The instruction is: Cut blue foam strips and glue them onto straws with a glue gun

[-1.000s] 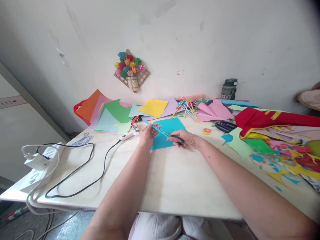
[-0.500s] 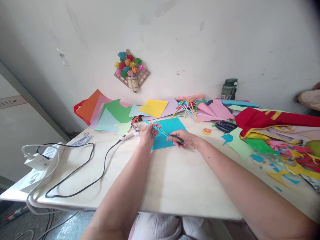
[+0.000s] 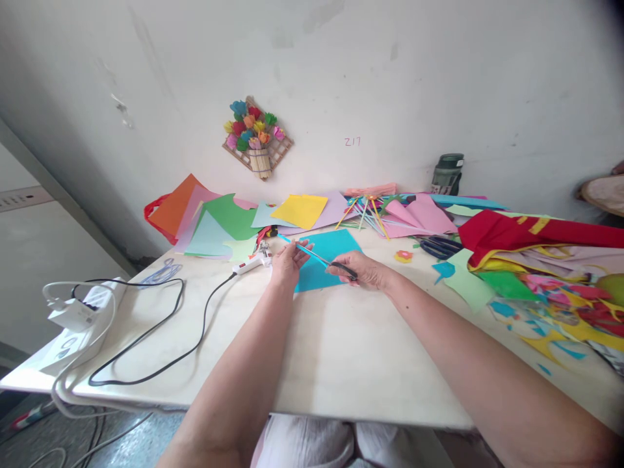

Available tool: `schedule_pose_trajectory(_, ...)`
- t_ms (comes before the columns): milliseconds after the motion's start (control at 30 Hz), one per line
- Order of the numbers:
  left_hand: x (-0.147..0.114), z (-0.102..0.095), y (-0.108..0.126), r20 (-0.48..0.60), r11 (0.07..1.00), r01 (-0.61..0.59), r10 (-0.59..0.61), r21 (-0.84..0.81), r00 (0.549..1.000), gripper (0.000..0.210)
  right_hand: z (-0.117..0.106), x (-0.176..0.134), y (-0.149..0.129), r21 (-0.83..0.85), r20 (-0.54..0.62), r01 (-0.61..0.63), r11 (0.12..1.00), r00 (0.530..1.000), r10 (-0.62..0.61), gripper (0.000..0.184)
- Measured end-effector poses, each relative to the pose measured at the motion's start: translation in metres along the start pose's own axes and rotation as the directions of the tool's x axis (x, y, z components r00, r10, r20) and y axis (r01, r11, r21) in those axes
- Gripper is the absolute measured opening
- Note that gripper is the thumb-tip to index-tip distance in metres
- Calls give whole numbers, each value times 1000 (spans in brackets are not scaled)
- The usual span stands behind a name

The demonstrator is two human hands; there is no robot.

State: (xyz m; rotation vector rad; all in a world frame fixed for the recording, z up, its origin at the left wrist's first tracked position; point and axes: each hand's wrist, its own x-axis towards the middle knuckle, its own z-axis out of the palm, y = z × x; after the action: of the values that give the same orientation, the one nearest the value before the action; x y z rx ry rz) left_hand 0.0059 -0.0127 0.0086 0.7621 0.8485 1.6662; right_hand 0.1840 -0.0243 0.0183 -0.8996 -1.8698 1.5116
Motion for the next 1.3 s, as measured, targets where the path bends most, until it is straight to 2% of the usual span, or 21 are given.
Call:
schedule_pose_trajectory(733,0,-1,0,-3,1000,-6,6,-23,1000,11,-2,5,6,-119,-49,13,993,999,-19,36)
schedule_pose_trajectory(1033,0,0,1,-12,1000,9,-9,-24,1000,11,1,3,5,-25,-34,-3,1000,999,2,35)
schedule_pose_trajectory(1300,-2,1,-1,-4,1000,-1,1,-3,1000,12,2,1,2,-53,-29,-13,998,1000,11,35)
